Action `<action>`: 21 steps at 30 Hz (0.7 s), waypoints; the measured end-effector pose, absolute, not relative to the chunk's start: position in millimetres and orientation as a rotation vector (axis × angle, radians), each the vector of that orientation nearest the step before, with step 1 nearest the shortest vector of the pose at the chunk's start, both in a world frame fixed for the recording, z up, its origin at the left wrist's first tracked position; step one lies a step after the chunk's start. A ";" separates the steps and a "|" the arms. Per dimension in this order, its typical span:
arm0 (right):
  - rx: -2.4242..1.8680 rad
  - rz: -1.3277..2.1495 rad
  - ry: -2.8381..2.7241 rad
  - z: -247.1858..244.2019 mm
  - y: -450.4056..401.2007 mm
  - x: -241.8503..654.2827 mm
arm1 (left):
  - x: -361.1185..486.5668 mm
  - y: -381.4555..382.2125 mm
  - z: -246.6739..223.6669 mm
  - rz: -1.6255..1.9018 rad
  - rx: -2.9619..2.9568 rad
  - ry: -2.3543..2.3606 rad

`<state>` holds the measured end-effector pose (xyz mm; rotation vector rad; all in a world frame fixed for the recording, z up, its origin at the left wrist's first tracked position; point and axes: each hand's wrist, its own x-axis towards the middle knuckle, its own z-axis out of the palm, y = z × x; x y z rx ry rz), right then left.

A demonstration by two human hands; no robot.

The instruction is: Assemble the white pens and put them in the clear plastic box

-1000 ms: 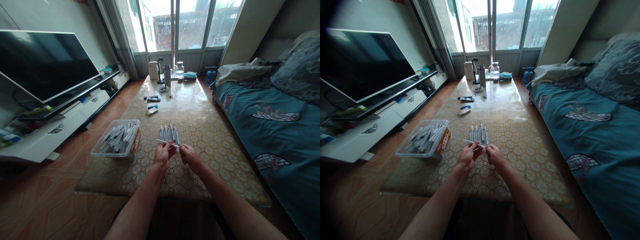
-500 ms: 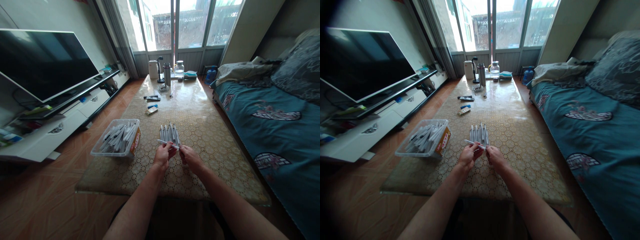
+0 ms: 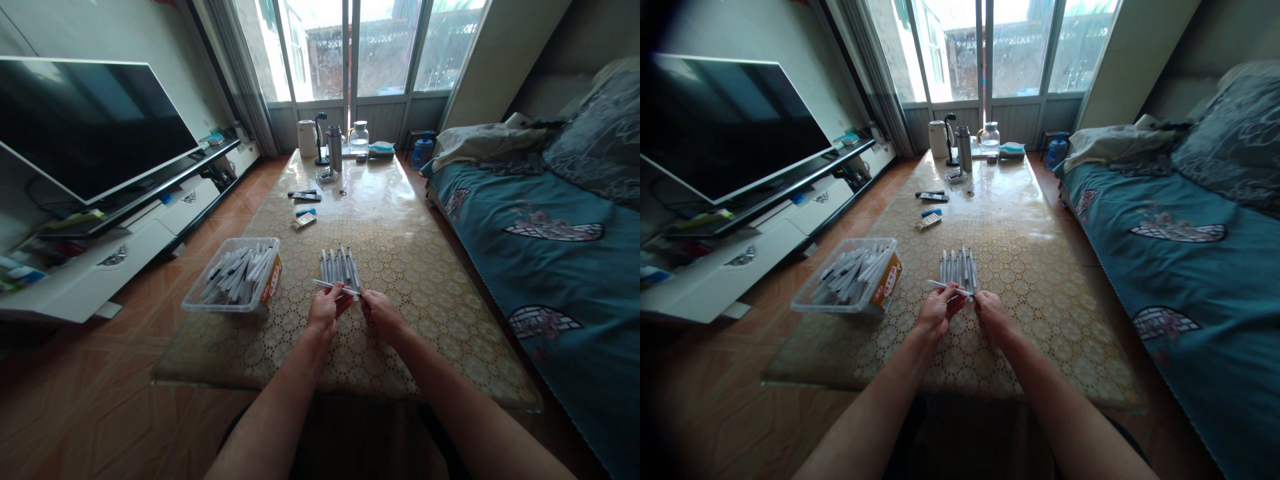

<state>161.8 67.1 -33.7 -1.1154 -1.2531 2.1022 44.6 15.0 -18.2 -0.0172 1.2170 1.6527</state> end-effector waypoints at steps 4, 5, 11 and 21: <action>-1.060 2.102 -1.247 -30.6 66.6 162.1 | 43.4 15.1 -18.4 1.670 -0.019 1.207; -1.062 2.107 -1.230 -29.7 66.8 161.9 | 43.4 15.0 -18.4 1.673 -0.017 1.204; -1.149 2.163 -1.143 -30.8 69.8 160.1 | 45.4 14.9 -18.8 1.668 0.006 1.200; -1.123 2.165 -1.096 -27.0 67.0 158.2 | 44.7 15.9 -17.4 1.689 -0.005 1.205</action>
